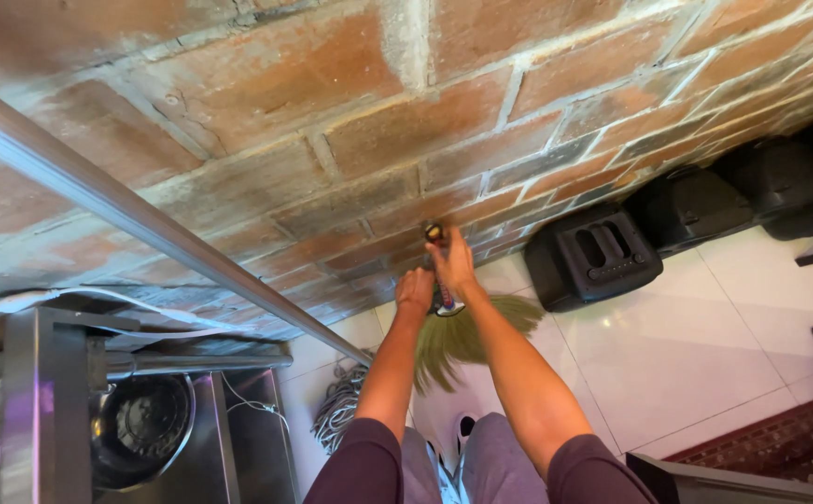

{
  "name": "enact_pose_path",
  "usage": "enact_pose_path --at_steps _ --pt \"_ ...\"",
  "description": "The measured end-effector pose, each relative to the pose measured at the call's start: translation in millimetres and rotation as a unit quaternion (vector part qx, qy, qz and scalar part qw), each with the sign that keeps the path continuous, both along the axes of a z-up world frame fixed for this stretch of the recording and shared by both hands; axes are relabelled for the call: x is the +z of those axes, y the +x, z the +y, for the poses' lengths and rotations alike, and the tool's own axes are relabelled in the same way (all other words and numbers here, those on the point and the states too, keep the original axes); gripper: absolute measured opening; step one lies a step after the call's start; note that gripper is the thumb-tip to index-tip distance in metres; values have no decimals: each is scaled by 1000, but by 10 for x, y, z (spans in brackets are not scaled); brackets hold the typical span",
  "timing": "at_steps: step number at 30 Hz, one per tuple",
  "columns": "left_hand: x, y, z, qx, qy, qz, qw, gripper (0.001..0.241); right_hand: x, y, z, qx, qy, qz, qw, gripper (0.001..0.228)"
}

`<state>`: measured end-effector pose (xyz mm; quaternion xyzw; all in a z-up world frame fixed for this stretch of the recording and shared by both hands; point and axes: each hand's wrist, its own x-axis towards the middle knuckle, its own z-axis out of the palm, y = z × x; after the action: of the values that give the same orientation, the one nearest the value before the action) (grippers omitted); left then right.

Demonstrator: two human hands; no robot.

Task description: The person assembles a mop and then mops the floor in a restaurant bar area.

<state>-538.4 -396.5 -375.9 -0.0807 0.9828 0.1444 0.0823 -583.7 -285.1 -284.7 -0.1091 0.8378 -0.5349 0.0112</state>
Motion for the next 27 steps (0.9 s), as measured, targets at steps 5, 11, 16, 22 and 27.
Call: enact_pose_path --at_steps 5,11,16,22,27 --pt "130 190 -109 -17 -12 32 999 18 -355 -2 400 -97 31 63 993 37" --pt "810 585 -102 40 30 34 998 14 426 221 933 -137 27 52 989 27" --pt "1397 993 -84 97 81 77 989 20 1555 756 1282 -116 16 57 992 20" --pt "1745 1648 7 163 136 44 976 24 2562 1535 1528 -71 63 19 995 16" --pt "1938 2130 124 252 193 93 944 28 3100 1977 1625 33 15 27 999 11"
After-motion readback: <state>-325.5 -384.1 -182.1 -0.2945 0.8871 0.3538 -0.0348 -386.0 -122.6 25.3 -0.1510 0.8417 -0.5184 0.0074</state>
